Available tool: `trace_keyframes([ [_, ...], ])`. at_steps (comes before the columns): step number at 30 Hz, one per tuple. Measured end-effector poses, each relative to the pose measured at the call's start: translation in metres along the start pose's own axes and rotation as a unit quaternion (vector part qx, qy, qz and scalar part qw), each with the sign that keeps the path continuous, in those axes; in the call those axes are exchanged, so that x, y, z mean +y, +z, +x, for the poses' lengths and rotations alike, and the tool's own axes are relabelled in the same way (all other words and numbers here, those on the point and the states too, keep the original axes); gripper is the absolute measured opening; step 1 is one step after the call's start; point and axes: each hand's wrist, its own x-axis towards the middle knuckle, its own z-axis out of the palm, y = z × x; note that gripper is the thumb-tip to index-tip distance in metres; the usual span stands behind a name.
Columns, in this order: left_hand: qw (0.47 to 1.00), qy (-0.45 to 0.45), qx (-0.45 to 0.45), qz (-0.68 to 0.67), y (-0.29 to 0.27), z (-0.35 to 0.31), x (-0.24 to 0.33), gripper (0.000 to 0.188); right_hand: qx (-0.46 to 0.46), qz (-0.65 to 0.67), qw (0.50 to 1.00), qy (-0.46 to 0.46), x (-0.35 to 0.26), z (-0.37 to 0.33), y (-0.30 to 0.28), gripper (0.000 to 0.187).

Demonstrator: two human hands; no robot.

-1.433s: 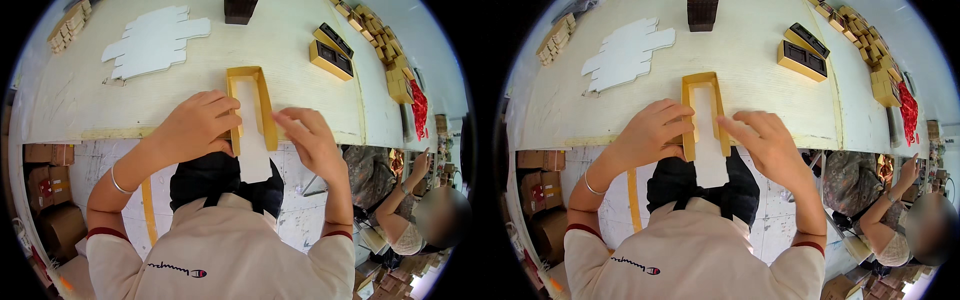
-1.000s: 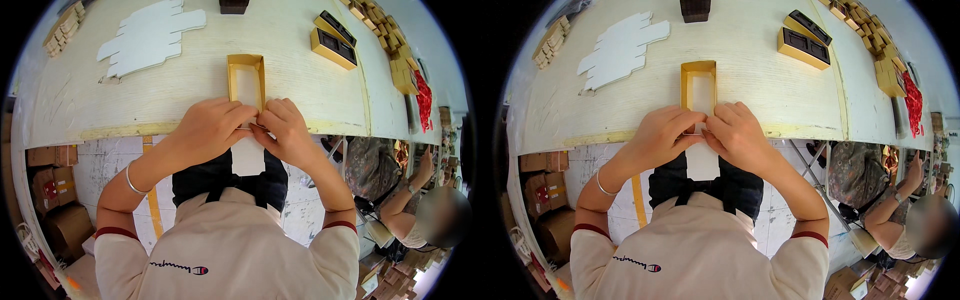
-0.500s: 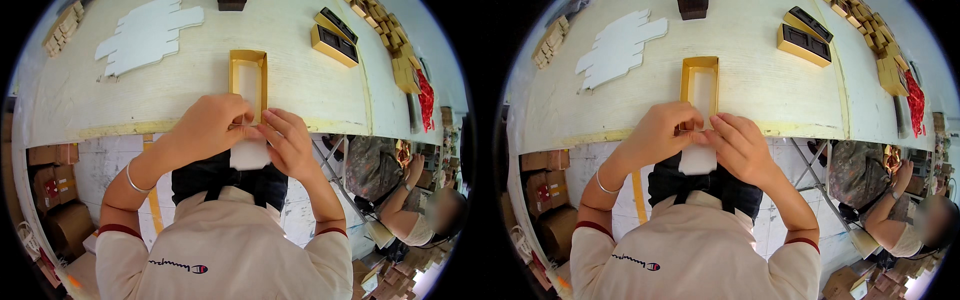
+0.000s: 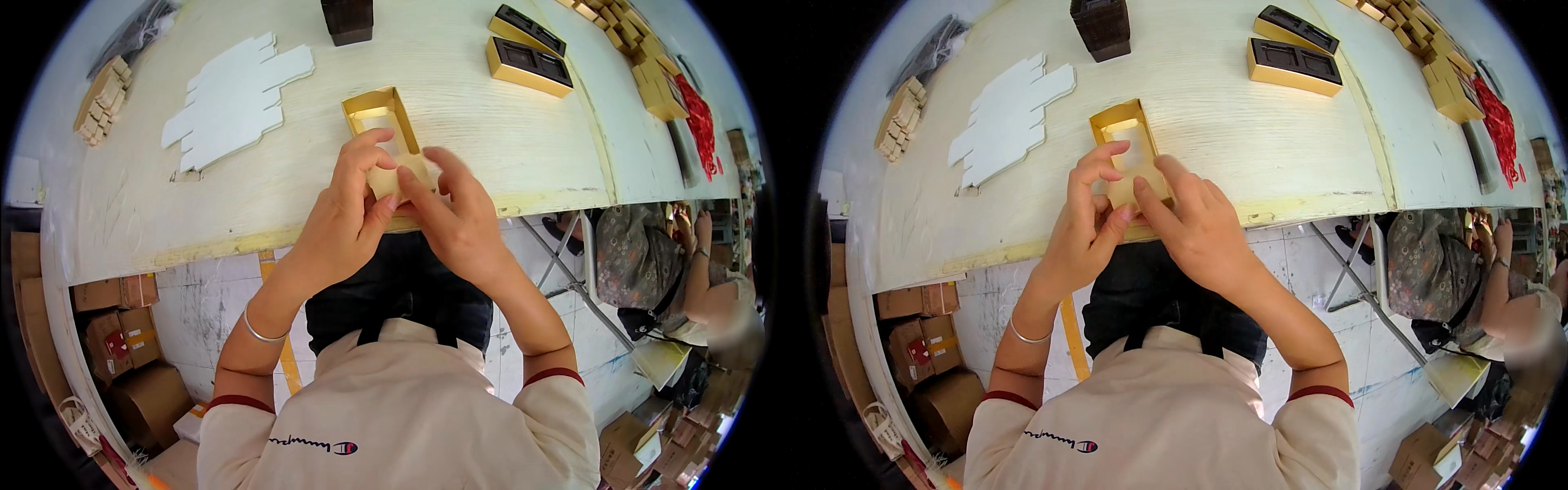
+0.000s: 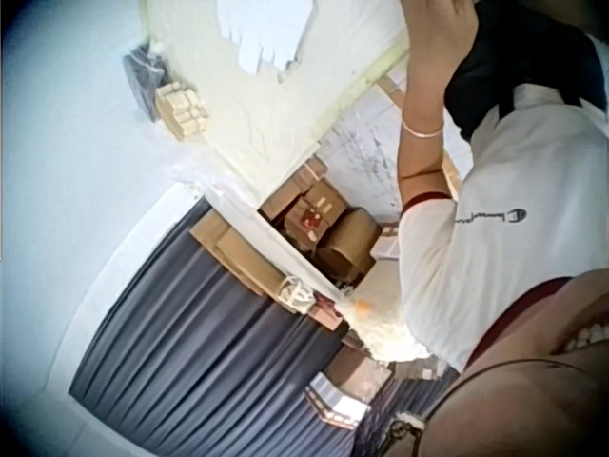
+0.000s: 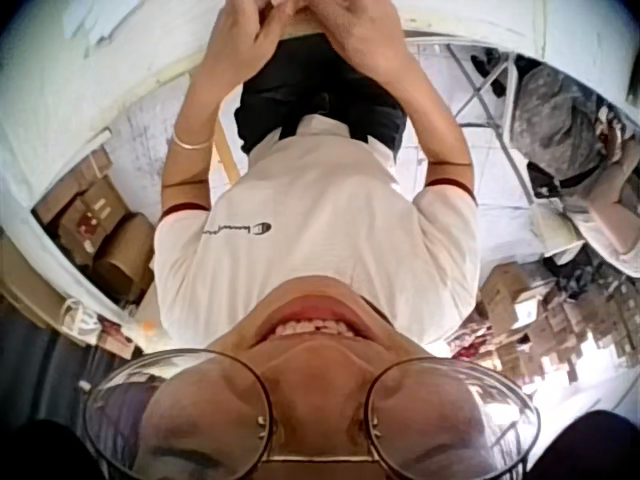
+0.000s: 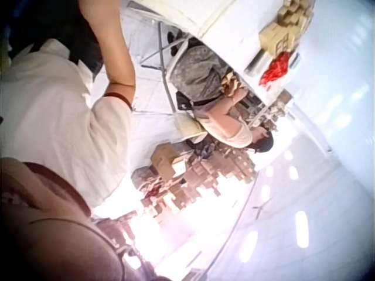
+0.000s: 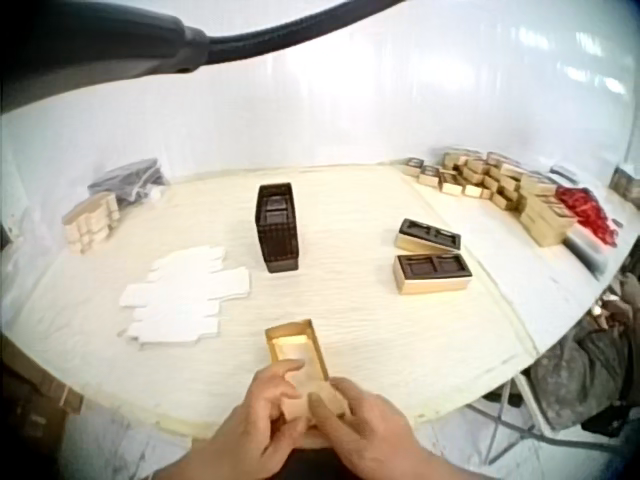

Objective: The person folds flat white cardboard pieces into small rectangular boxes, inserts a black plastic tray into each, and places the finished units on the table. The process repeats continuously with multiple identical items.

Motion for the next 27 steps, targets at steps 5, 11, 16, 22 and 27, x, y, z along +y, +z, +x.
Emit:
trace_keyframes([
  [5, 0.996, 0.031, 0.009, 0.087, 0.001, -0.001, 0.002, 0.026, -0.082, -0.031, 0.992, -0.087, 0.009, 0.010, -0.006, 0.014],
  [11, 0.991, -0.041, -0.004, 0.126, -0.002, 0.000, 0.013, 0.021, -0.264, 0.083, 0.961, 0.003, 0.017, 0.033, -0.018, 0.010],
  [16, 0.987, -0.102, -0.093, 0.086, -0.019, 0.014, 0.021, 0.026, -0.328, 0.188, 0.924, 0.062, 0.026, 0.046, -0.024, 0.004],
  [22, 0.934, 0.101, -0.106, 0.326, -0.060, 0.039, 0.033, 0.070, -0.280, 0.150, 0.946, -0.058, 0.043, 0.055, -0.040, 0.021],
  [27, 0.908, 0.122, -0.207, 0.343, -0.086, 0.065, 0.000, 0.079, -0.066, 0.125, 0.989, -0.038, 0.050, 0.104, -0.043, 0.034],
])
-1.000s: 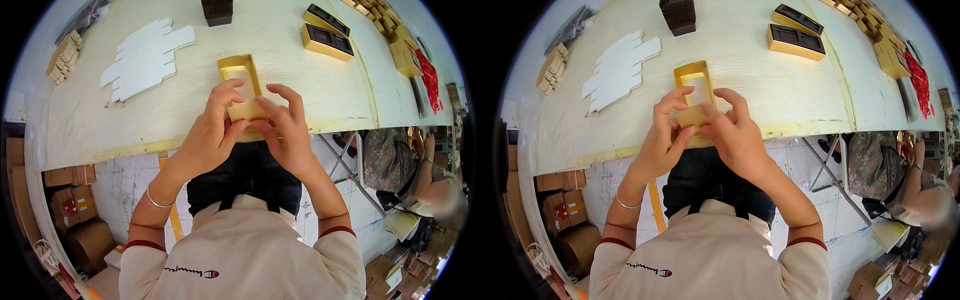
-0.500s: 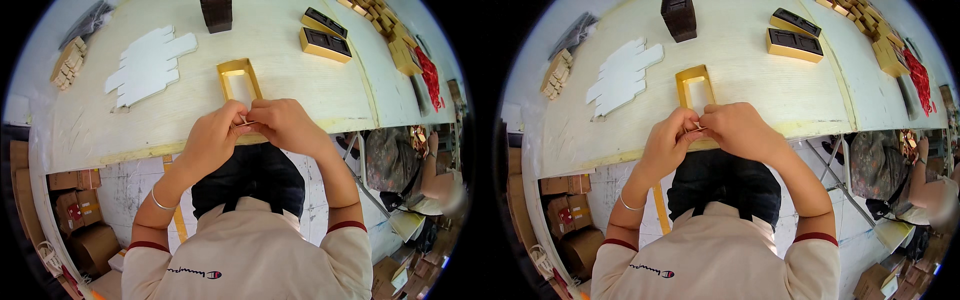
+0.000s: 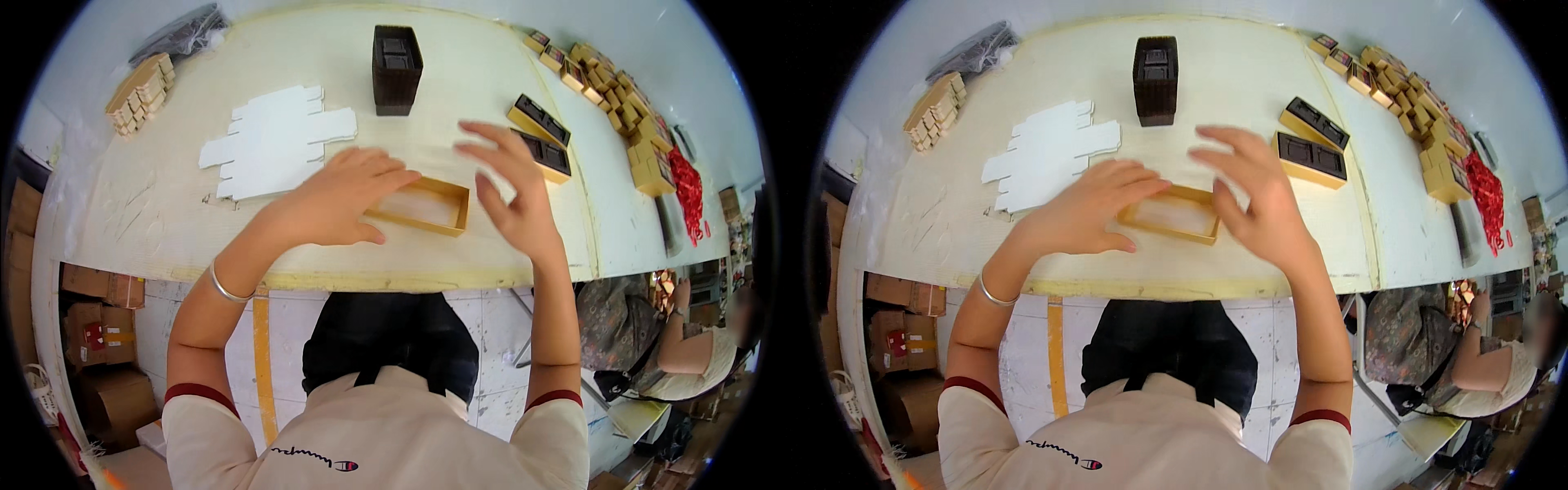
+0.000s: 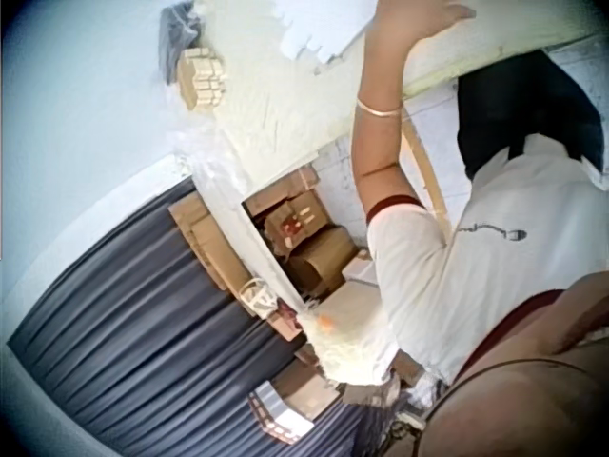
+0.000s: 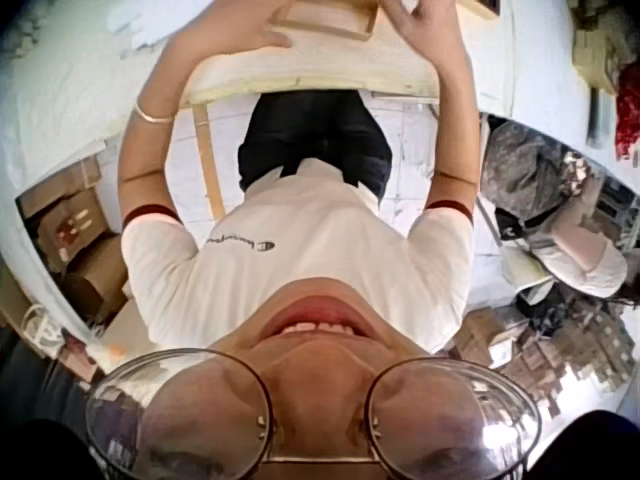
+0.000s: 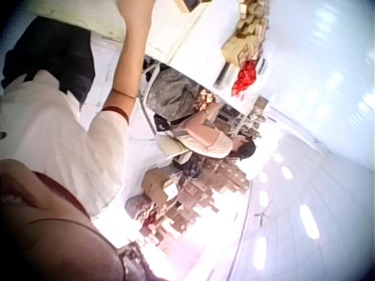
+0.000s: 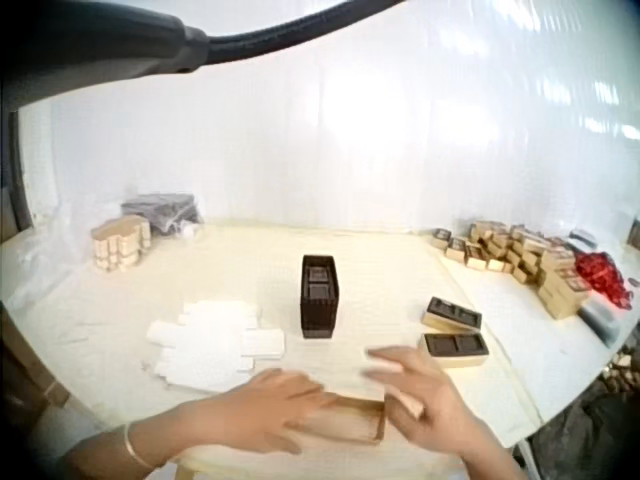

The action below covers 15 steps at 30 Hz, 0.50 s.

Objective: The person folds flat white cardboard pieces into small rectangular boxes, inserts a black plastic tray into each, and places the finished units on the table. The process repeats continuously with multiple identical items.

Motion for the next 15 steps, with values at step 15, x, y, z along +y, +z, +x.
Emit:
trace_keyframes([
  [15, 0.975, -0.118, 0.014, -0.190, 0.020, 0.009, -0.015, 0.077, -0.169, -0.235, 0.957, -0.014, 0.072, 0.143, 0.039, 0.018],
])
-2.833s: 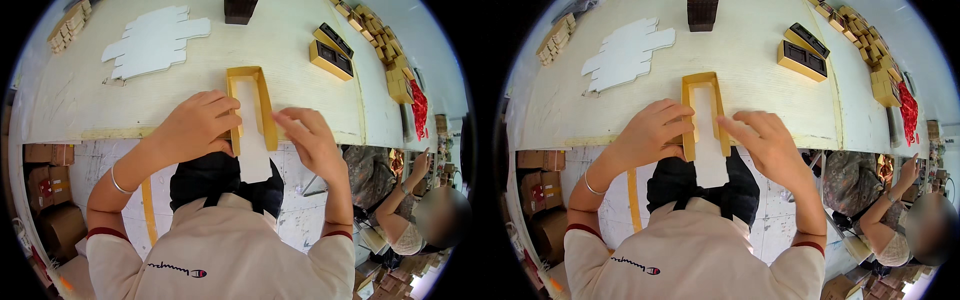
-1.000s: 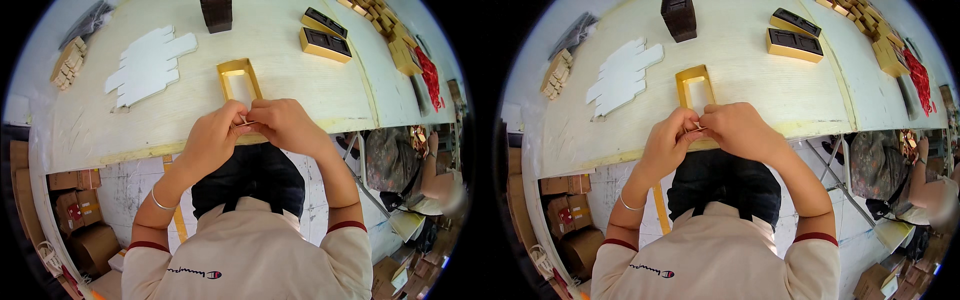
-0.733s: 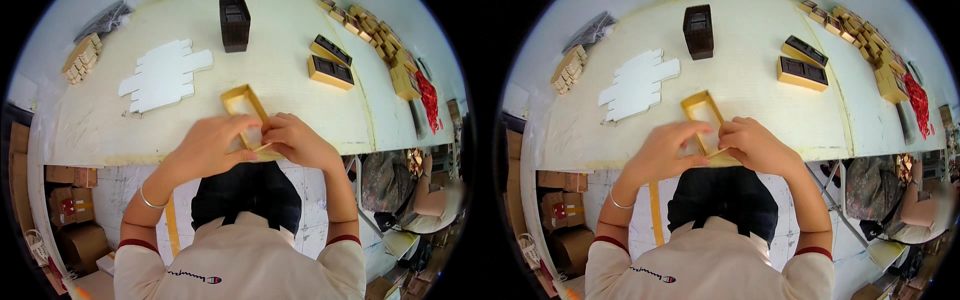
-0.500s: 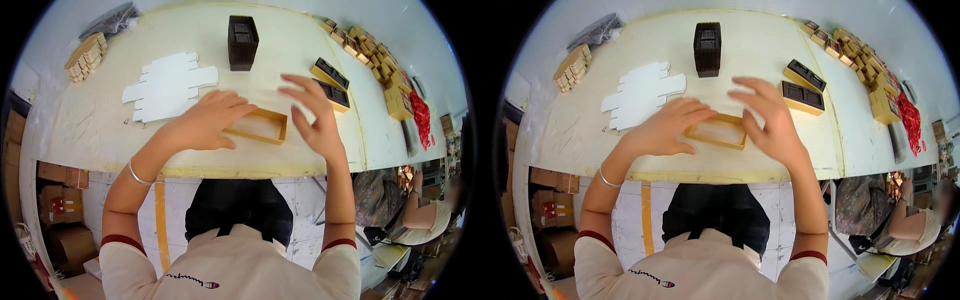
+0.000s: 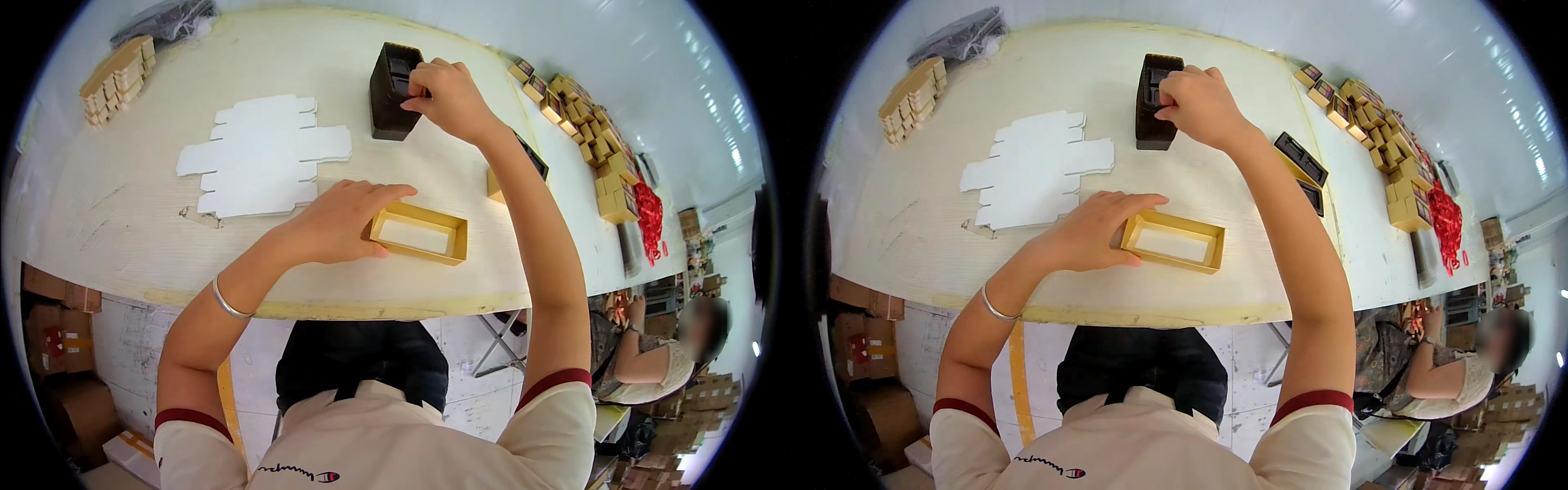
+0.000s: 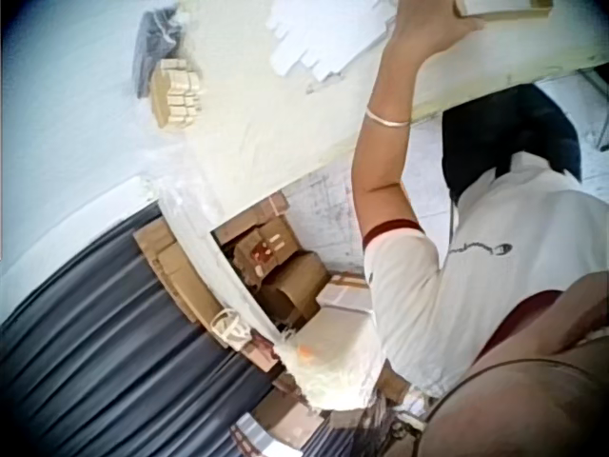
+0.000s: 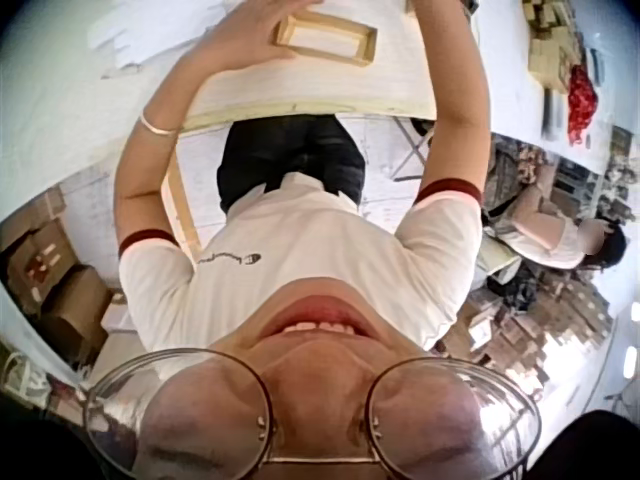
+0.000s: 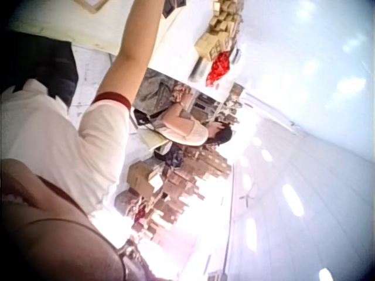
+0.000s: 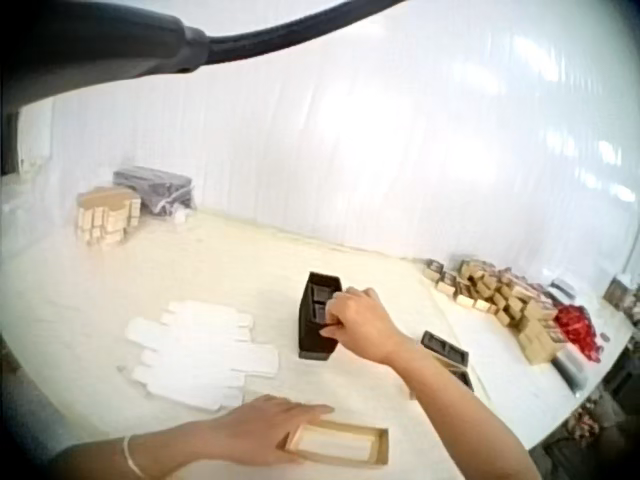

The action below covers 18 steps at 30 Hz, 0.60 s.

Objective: The person folds flat white cardboard pieces into small rectangular boxes, inserts a black plastic tray into each, and places the finished units on the table. The process repeats continuously with multiple identical items.

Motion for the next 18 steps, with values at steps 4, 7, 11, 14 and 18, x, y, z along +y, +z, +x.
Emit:
trace_keyframes([
  [4, 0.992, 0.079, 0.075, 0.061, 0.008, -0.002, -0.013, 0.076, -0.038, 0.037, 0.999, 0.013, 0.003, 0.006, -0.013, 0.020],
  [7, 0.992, 0.066, 0.066, 0.084, 0.003, -0.002, -0.013, 0.075, 0.005, 0.211, 0.977, -0.014, 0.017, 0.006, -0.007, 0.017],
  [11, 0.990, 0.068, 0.077, 0.093, 0.000, -0.002, -0.012, 0.076, 0.277, 0.151, 0.948, -0.047, 0.013, 0.003, -0.023, 0.009],
  [14, 0.993, 0.052, 0.075, 0.079, 0.002, -0.004, -0.014, 0.076, 0.333, 0.383, 0.859, 0.069, -0.018, -0.034, -0.060, 0.014],
  [18, 0.993, 0.052, 0.089, 0.066, 0.007, -0.003, -0.017, 0.075, 0.282, 0.669, 0.661, 0.190, -0.044, -0.119, -0.075, 0.023],
])
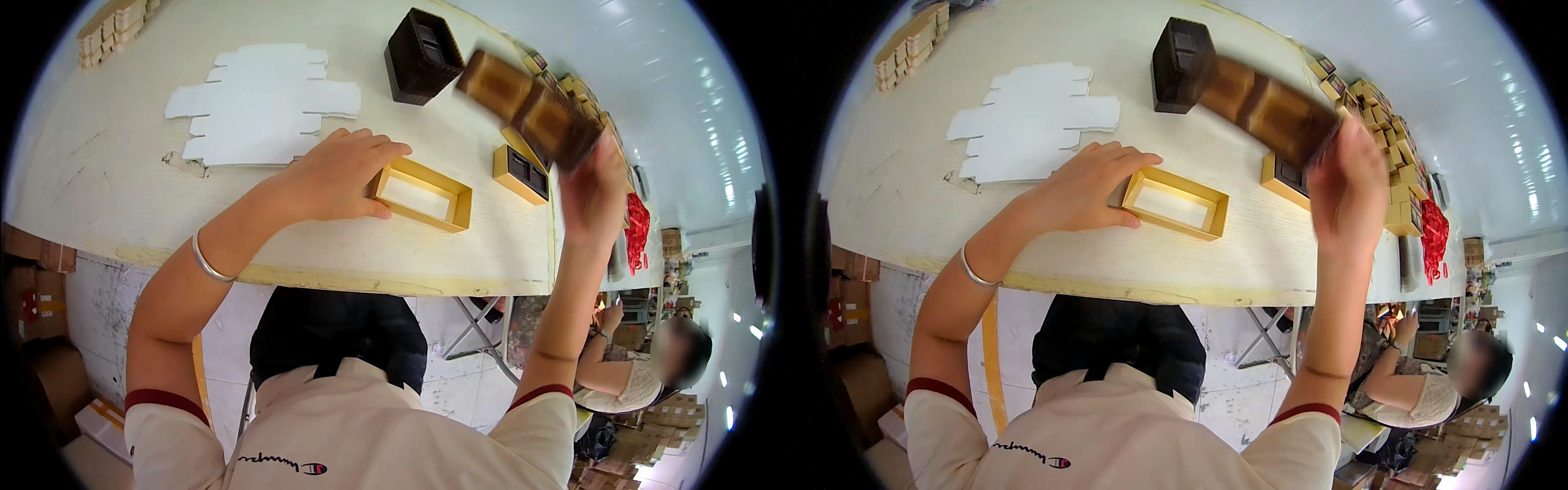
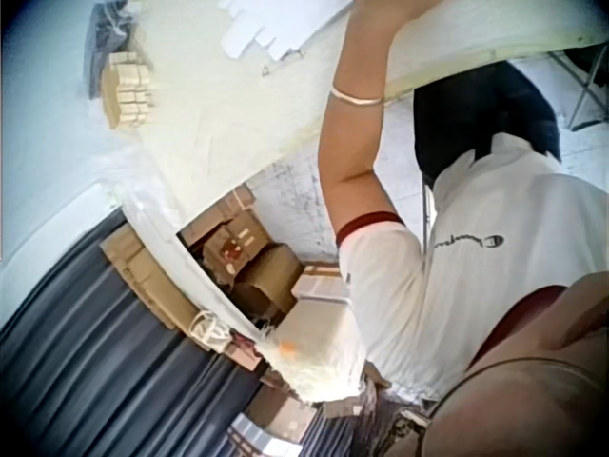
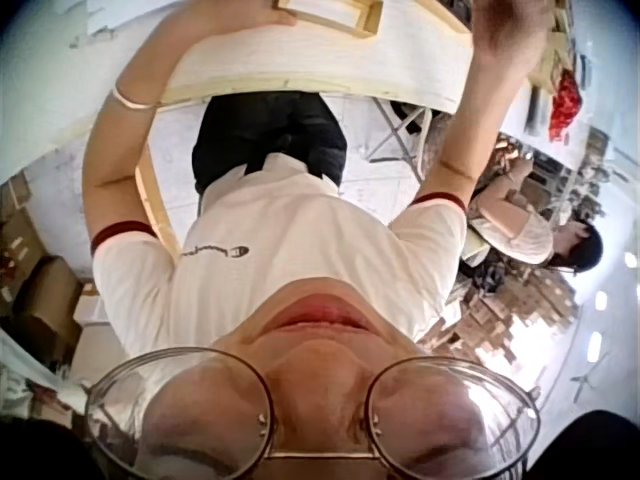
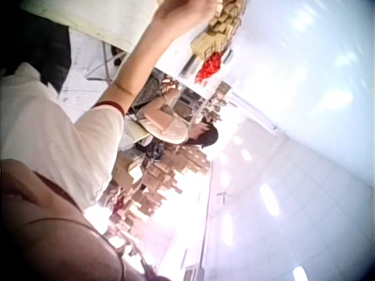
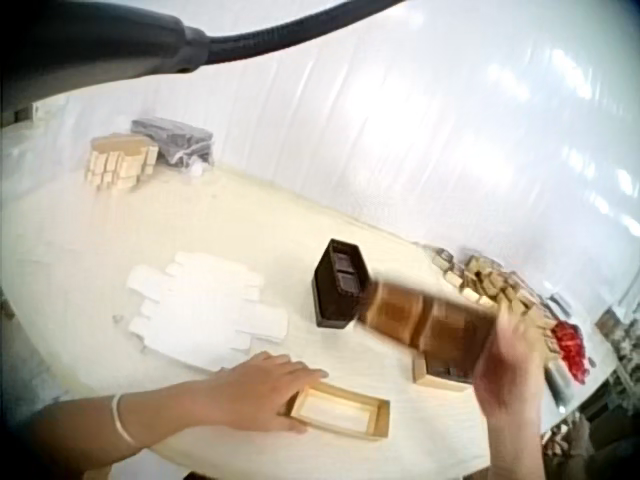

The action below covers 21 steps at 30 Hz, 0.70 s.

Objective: The person folds flat white cardboard pieces into small rectangular boxes, inserts a black plastic tray into each, and places the finished units on the table. The process repeats continuously with multiple identical items.

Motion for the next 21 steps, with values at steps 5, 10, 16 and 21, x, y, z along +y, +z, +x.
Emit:
trace_keyframes([
  [5, 0.999, -0.034, -0.023, -0.027, -0.003, 0.001, 0.011, 0.076, 0.050, 0.036, 0.969, 0.239, 0.032, -0.072, -0.062, 0.019],
  [10, 0.997, -0.049, -0.009, -0.051, 0.005, 0.002, 0.012, 0.077, 0.053, 0.054, 0.939, 0.335, 0.057, -0.081, -0.033, 0.030],
  [16, 0.998, -0.041, 0.001, -0.041, 0.006, 0.003, 0.012, 0.075, 0.049, -0.016, 0.939, 0.340, 0.045, -0.070, -0.045, 0.033],
  [21, 0.995, -0.047, -0.062, -0.057, 0.000, 0.003, 0.022, 0.070, 0.034, -0.054, 0.935, 0.350, 0.060, -0.069, -0.043, 0.026],
])
